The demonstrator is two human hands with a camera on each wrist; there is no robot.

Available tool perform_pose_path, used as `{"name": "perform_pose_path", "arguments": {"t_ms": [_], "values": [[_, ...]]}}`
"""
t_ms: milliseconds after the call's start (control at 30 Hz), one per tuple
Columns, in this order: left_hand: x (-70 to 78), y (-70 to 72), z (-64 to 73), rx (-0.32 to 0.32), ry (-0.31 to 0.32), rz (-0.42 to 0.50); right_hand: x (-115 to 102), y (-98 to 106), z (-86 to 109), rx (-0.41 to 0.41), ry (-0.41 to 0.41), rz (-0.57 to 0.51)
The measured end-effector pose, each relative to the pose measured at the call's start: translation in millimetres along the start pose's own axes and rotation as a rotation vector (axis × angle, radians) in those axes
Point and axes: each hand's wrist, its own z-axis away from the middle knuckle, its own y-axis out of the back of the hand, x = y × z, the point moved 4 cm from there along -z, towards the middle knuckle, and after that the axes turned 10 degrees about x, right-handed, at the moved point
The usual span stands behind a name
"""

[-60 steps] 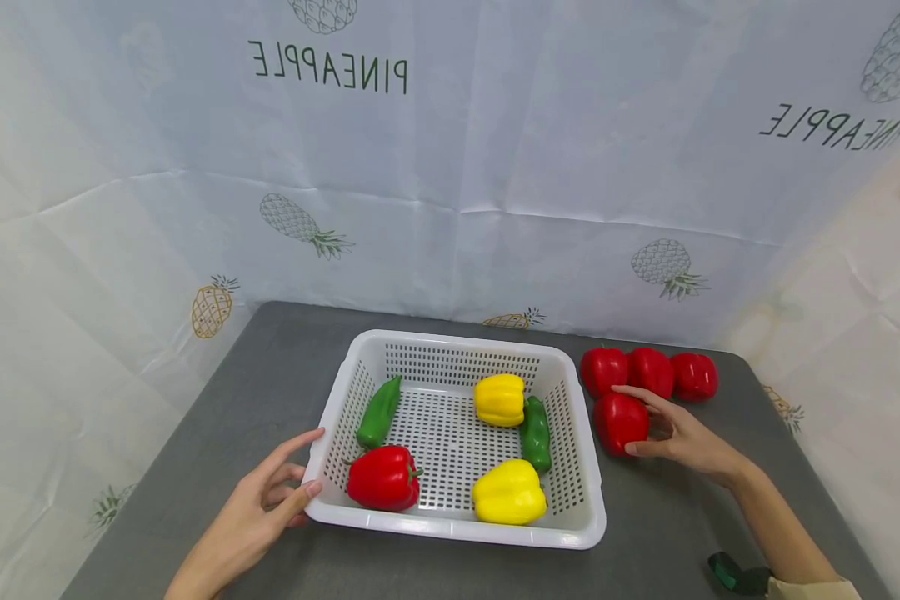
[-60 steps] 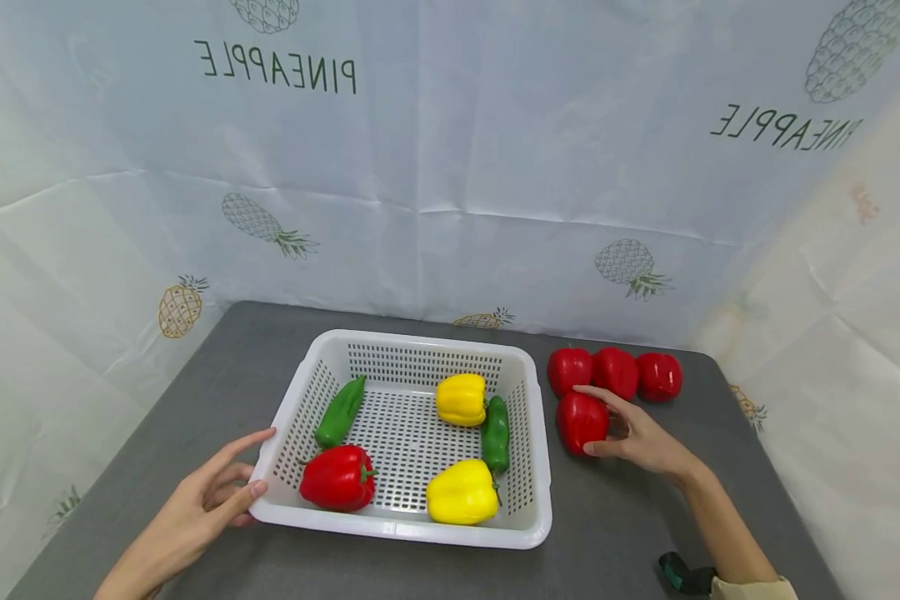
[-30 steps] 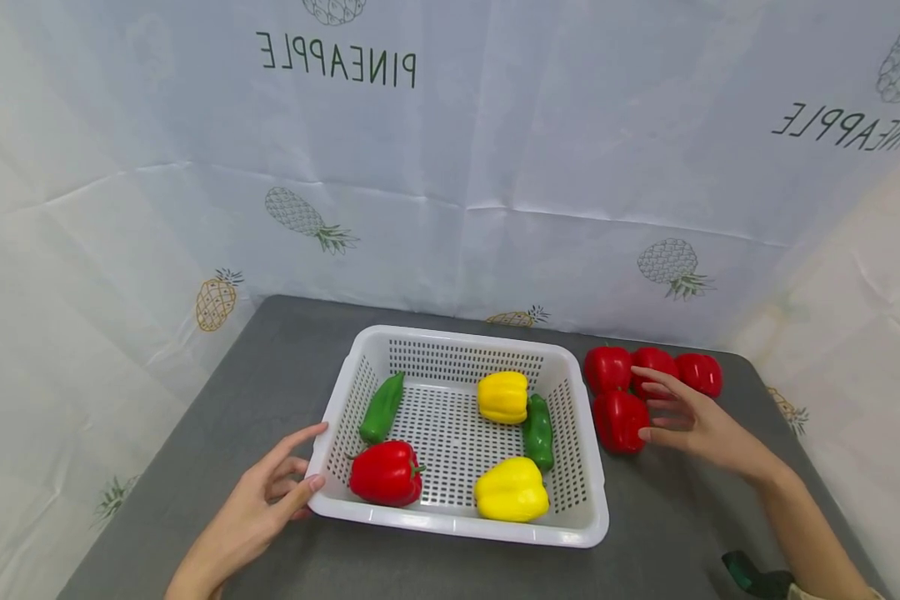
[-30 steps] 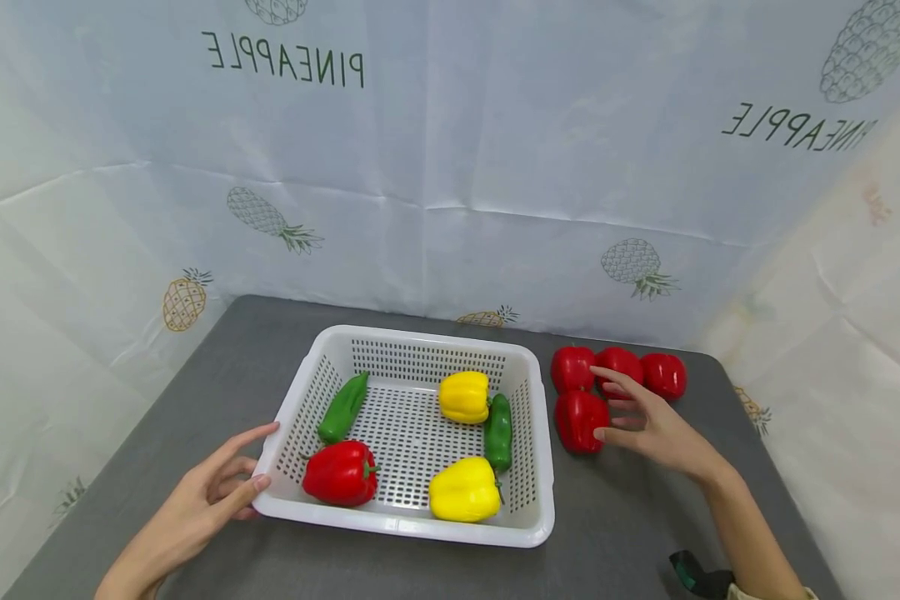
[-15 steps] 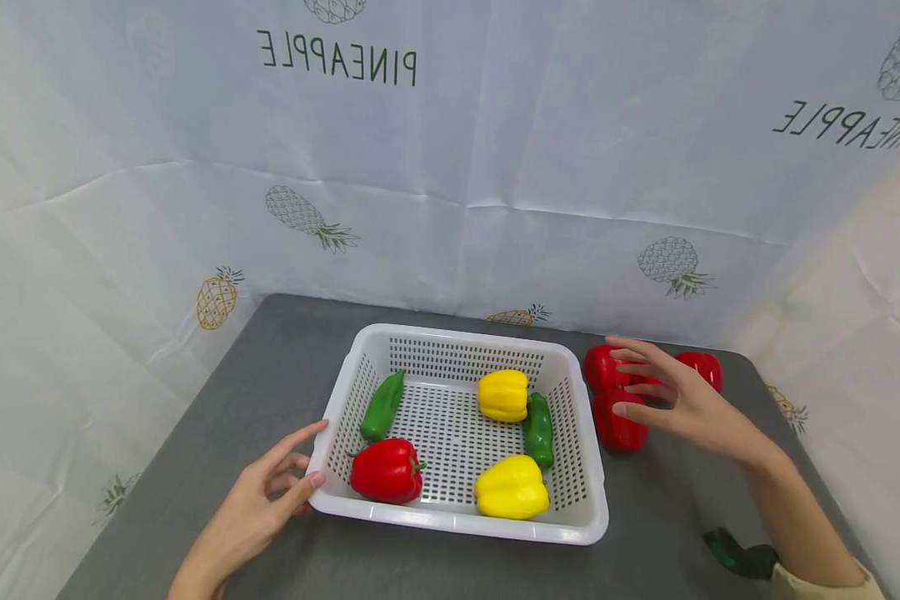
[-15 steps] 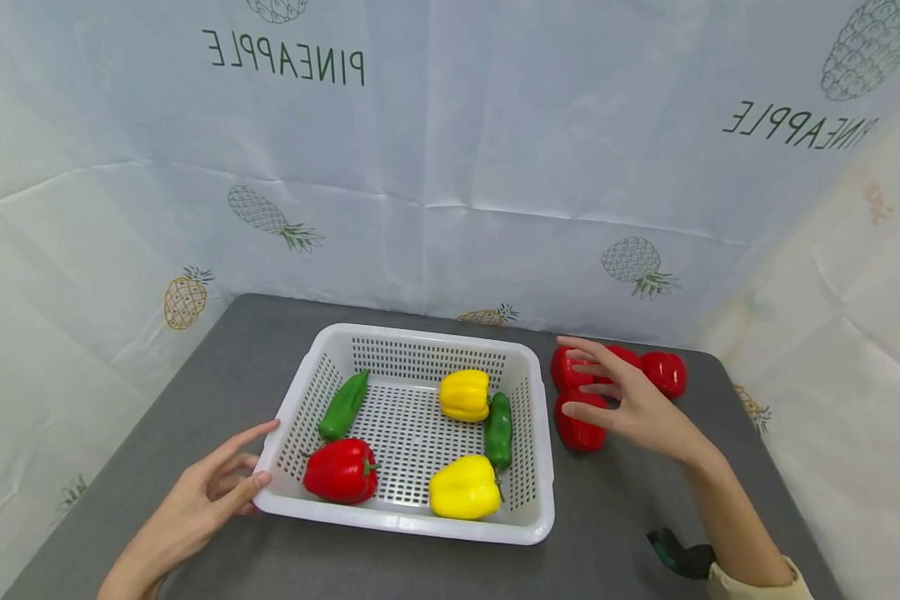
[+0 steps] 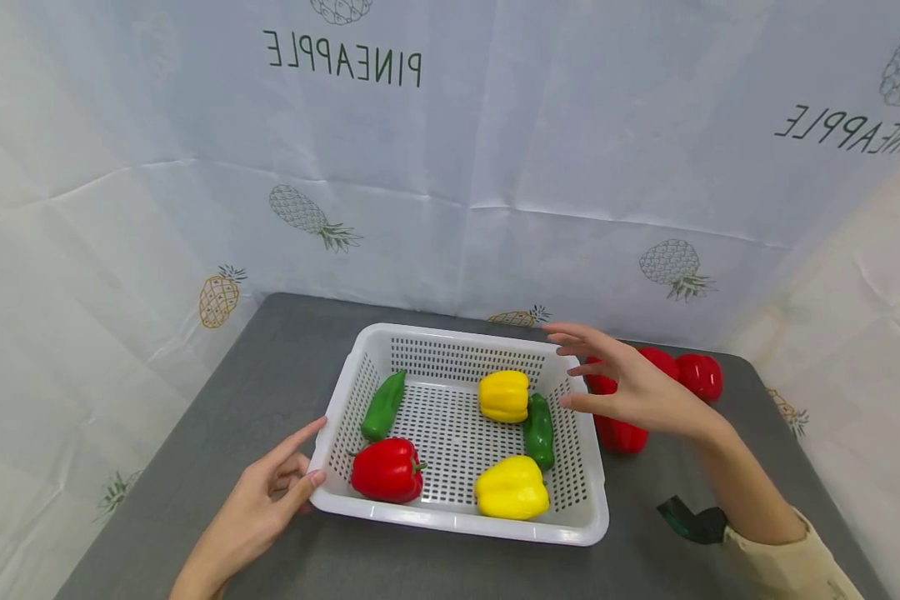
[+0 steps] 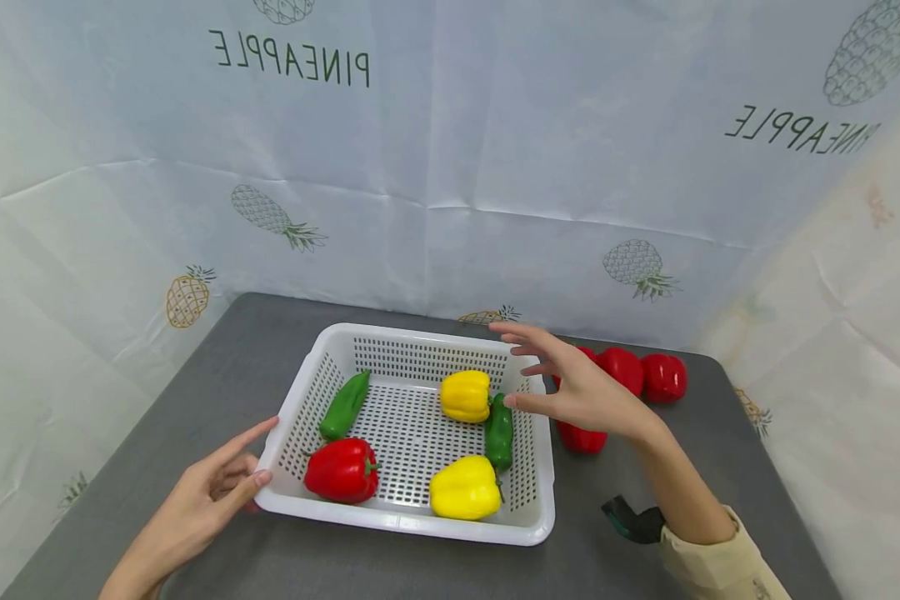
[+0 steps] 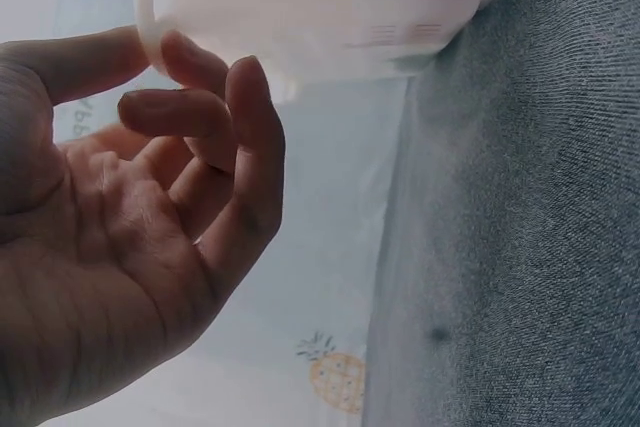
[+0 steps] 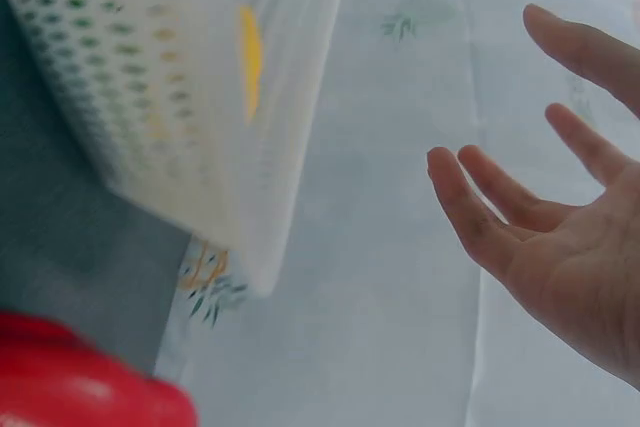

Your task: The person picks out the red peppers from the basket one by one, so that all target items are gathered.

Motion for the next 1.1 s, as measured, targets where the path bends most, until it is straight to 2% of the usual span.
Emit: {"name": "perform_pose_path", "arguments": {"t_ms": [67, 167, 400, 600, 867, 1100], "values": [[0.2, -0.9, 1.1, 0.014, -0.025, -0.005, -5.1, -3.5, -7.8, -0.029, 0.028, -0.022], [0.0, 0.0, 2.5, 0.026, -0.026, -0.019, -11.5, -11.4, -20.4, -0.076, 0.064, -0.068], [-1.8, 2.9, 5.1, 0.04, 0.005, -0.038, -23.0, -35.6, -47.3, -0.185, 0.07, -0.148], [-5.1, 3.2, 6.7, 0.036, 0.079, -0.033, -38.6, -59.1, -66.7, -0.285, 0.077, -0.164], [-8.5, 3.4, 7.6, 0.019, 0.15, -0.014, -61.7, -94.2, -91.6, -0.475, 0.092, -0.172], [-12.2, 1.8, 6.9, -0.003, 0.157, 0.023, -70.5, -133.3, -105.9, -0.69, 0.14, -0.194]]}}
